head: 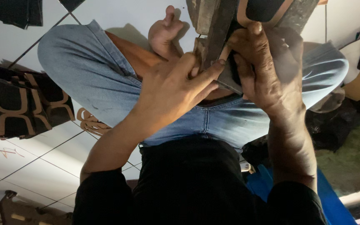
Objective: The person sits on the floor and assembles small leather goods by applying glue to black leather pieces and attaching brown leather strips. They repeatedly pick up pieces, apply adhesive, and press the strips onto the leather, stacking the finished items.
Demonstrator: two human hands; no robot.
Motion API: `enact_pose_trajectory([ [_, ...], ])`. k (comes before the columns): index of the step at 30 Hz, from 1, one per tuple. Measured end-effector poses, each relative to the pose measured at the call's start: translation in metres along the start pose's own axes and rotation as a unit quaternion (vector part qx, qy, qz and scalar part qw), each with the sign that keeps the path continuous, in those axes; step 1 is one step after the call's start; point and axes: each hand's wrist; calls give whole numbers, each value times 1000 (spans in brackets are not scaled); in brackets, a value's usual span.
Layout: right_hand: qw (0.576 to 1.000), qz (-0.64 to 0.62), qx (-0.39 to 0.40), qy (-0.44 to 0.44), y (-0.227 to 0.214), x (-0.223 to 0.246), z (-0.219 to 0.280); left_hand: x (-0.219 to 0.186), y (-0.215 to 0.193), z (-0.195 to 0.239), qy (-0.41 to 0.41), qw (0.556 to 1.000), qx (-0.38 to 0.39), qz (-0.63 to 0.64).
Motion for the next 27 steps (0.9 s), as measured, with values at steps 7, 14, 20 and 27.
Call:
enact_pose_trajectory([
  [7, 995, 22, -81, 54, 0, -15, 36, 6, -11, -24, 82, 994, -70, 18],
  [14, 986, -14, -156, 63, 11, -13, 79, 17, -8, -28, 170, 978, -69, -97],
  [20, 983, 31, -121, 133, 9, 28, 74, 15, -10, -29, 179, 974, -67, -121],
  [27, 973, -21, -123, 196, 2, 47, 61, -3, -16, -29, 184, 953, -87, -223],
])
Point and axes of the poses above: each hand's wrist, its own z-axis away from the middle knuckle, its own y-axis out of the palm, x = y × z, and after that the axes turned 15 degrees about -y, right-handed
